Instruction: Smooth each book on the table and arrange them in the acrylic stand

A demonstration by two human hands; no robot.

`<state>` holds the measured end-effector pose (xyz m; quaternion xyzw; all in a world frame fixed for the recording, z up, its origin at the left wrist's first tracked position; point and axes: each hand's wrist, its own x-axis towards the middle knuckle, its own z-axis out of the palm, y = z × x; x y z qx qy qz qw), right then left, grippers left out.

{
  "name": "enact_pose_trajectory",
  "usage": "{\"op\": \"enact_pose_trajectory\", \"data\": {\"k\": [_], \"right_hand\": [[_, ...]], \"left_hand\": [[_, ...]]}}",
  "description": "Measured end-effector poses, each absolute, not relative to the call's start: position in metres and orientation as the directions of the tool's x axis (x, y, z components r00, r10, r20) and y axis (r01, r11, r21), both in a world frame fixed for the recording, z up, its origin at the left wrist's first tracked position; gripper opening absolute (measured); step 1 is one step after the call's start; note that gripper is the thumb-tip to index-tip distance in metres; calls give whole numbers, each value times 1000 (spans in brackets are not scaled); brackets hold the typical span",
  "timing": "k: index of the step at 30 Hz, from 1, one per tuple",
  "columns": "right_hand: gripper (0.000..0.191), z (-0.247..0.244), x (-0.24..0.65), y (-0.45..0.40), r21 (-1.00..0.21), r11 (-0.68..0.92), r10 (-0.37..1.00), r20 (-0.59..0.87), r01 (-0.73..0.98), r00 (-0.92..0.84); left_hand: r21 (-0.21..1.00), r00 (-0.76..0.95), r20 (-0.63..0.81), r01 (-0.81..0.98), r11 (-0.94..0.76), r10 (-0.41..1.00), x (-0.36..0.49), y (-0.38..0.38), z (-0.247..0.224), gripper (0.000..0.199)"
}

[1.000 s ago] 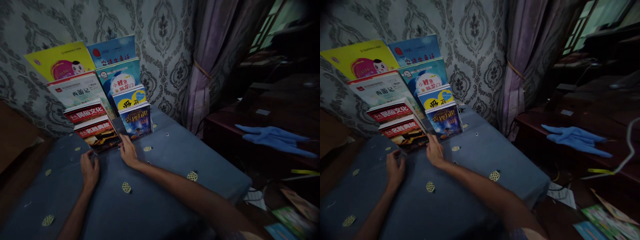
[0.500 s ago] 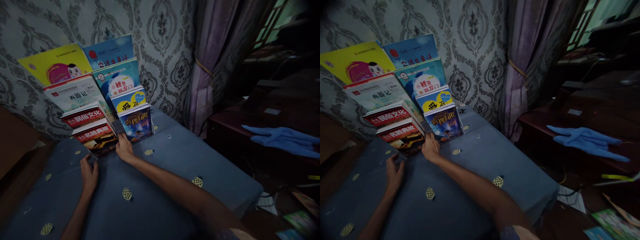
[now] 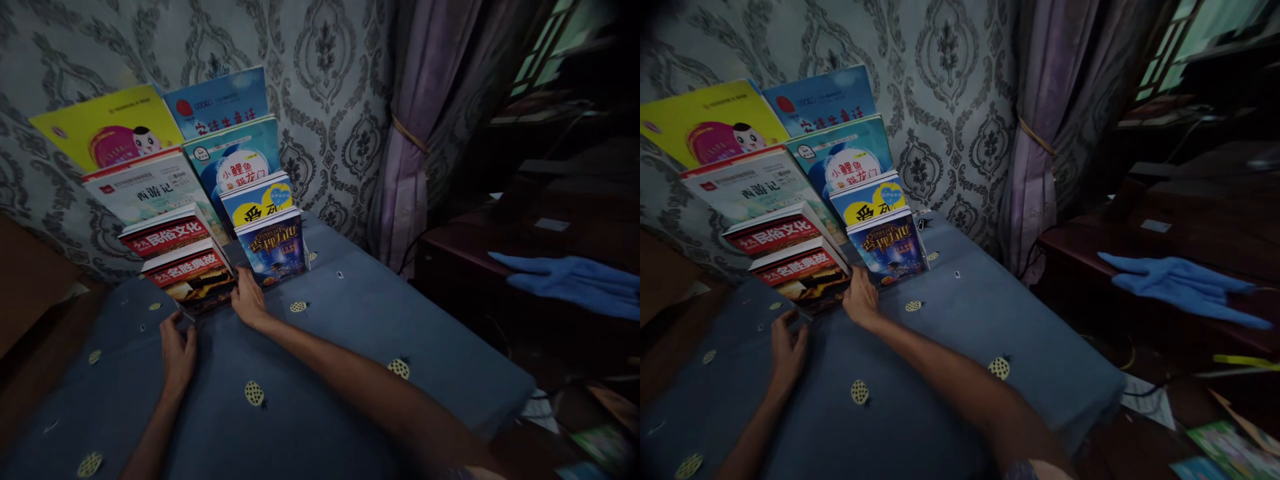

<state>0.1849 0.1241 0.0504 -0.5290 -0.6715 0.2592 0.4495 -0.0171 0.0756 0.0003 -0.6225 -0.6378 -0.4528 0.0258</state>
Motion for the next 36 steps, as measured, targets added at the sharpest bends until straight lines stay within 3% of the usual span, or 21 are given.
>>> {"op": "enact_pose_trajectory", "data": {"k": [8, 16, 22, 31, 36], "right_hand": [[56, 50, 187, 126, -820, 347, 928, 369, 455, -42], [69, 74, 188, 126, -751, 575, 802, 596, 326, -43], [67, 94, 192, 143, -729, 503, 852, 509, 465, -124], [69, 94, 197, 152, -763, 498, 862, 486, 413, -141], [58, 88, 196, 118, -680, 643, 726, 688, 353, 5]], "left_hand": [[528, -202, 595, 828, -189, 778, -16, 74, 2, 40], [528, -187, 604, 822, -214, 774, -17, 75, 0, 39], [566, -211, 602, 793, -225, 770, -13, 74, 0, 37], [564, -205, 630, 783, -260, 749, -10, 74, -1, 35], [574, -198, 622, 773, -270, 757, -11, 73, -3, 35]]}}
